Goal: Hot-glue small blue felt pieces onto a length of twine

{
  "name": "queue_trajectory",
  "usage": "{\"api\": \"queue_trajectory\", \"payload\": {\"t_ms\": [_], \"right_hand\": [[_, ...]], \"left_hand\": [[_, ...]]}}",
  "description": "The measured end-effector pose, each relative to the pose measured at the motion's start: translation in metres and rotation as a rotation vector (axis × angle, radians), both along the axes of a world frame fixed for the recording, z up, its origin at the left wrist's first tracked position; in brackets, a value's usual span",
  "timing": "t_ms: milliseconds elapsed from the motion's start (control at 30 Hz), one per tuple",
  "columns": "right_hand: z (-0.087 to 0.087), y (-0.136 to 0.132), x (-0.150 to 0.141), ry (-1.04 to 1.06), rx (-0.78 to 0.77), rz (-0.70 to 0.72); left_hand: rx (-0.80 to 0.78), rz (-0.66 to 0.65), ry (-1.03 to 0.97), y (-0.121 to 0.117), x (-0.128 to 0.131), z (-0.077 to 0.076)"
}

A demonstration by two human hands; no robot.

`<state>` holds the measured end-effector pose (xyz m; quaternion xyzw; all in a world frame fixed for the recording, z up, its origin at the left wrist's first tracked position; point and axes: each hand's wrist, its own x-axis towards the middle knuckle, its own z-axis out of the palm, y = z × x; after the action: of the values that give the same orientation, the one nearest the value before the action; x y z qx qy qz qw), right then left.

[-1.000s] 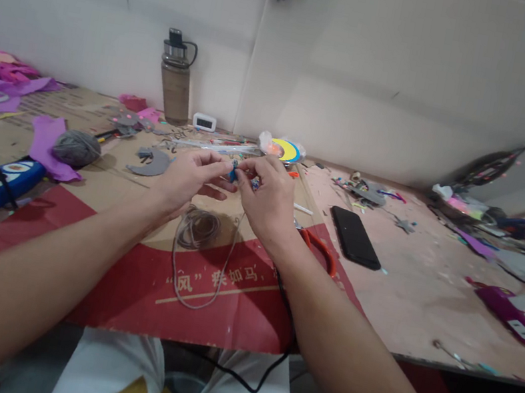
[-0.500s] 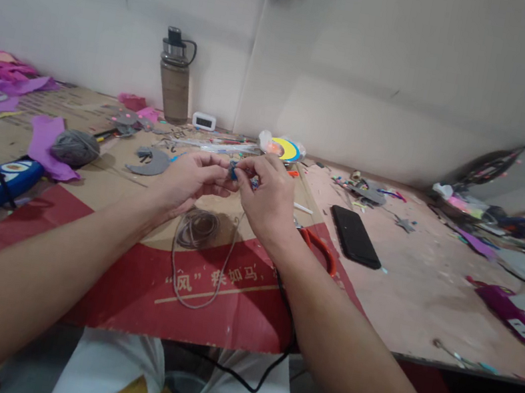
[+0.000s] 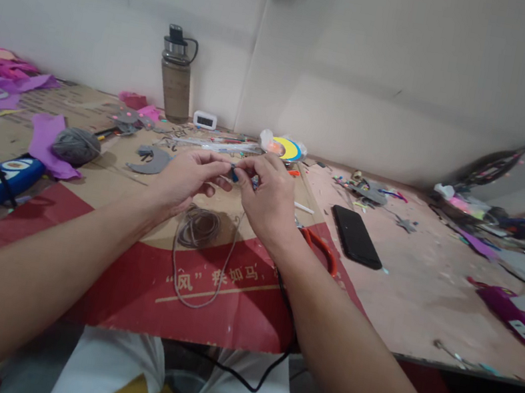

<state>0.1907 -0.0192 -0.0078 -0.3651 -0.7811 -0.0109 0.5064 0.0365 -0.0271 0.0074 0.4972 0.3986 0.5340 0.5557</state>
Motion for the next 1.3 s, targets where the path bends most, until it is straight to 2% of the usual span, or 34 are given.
{"api": "queue_trajectory", "payload": {"t_ms": [333,600,900,1300], "right_hand": [[0.0000,0.0007,-0.0003,-0.016,0.033,-0.005],[0.0018,-0.0007,-0.0002,0.002,0.000,-0.007],[0.0030,-0.0016,-0.0012,0.009,-0.041,-0.033],[0.0031,-0.0008,-0.0014,0.037,-0.058,-0.047]], "left_hand": [[-0.015,-0.057,-0.127,-0.0009,0.0020,0.0001],[0.041,-0.058,-0.102,0.0065,0.0001,-0.0095],[-0.011,-0.025,-0.107,-0.0007,0.0024,-0.0022],[-0.008,-0.038,-0.113,0.0033,0.0004,-0.0077]]}}
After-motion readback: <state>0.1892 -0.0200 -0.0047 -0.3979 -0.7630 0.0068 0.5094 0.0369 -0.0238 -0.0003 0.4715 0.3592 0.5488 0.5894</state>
